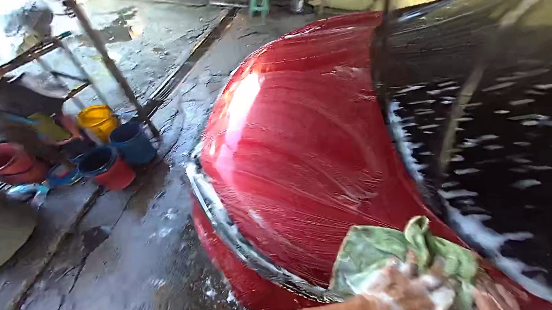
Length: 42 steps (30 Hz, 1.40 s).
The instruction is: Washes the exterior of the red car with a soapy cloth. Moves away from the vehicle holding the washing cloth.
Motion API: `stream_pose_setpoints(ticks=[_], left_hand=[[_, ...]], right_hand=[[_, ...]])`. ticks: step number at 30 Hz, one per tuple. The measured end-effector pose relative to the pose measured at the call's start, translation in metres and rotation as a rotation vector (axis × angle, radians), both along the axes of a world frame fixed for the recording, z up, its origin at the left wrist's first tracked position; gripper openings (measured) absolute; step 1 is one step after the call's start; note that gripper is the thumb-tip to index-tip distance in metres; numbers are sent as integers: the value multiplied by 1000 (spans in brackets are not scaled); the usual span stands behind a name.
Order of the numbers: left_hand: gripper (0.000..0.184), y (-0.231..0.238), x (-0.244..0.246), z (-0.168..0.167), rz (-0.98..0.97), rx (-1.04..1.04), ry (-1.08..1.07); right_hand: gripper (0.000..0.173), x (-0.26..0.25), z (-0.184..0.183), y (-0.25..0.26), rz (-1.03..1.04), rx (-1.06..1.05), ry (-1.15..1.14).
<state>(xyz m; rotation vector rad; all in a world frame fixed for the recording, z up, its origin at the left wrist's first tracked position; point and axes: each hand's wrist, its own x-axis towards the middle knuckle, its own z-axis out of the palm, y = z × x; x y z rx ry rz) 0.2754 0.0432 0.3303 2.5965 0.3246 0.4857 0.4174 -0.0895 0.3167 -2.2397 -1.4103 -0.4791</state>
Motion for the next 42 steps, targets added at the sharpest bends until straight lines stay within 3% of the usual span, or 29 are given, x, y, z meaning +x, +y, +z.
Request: stream_pose_setpoints(ticks=[3,7,10,14,16,20,23,28,32,34,36,42], left_hand=[[31,20,-36,-11,-30,-186,-116],[54,56,-62,-30,129,309,-95],[63,36,-30,-14,175,299,-21],[62,-46,92,38,72,200,196],[60,-91,169,53,-34,227,195],[67,-190,340,105,-95,175,204],[69,-239,460,134,-113,210,45],[65,-280,612,197,-188,219,-73],[60,-291,668,240,-296,240,-49],[58,-284,705,231,-283,295,-185],[57,-289,729,257,-313,266,-83],[65,-314,871,326,-471,361,-179]], right_hand=[[41,32,14,-51,163,-32,-39],[44,91,1,-162,12,-25,-96],[44,128,-13,-251,-75,-64,-52],[44,179,-18,-352,-54,-130,-48],[41,202,-12,-399,-91,-135,-33],[38,224,42,-482,-261,-103,90],[41,261,73,-527,-266,-117,-9],[42,353,122,-525,-147,-91,-302],[43,435,151,-497,-59,-107,-500],[42,466,172,-481,-43,-148,-533],[40,492,200,-460,-42,-143,-557],[39,582,264,-405,-82,-125,-656]])
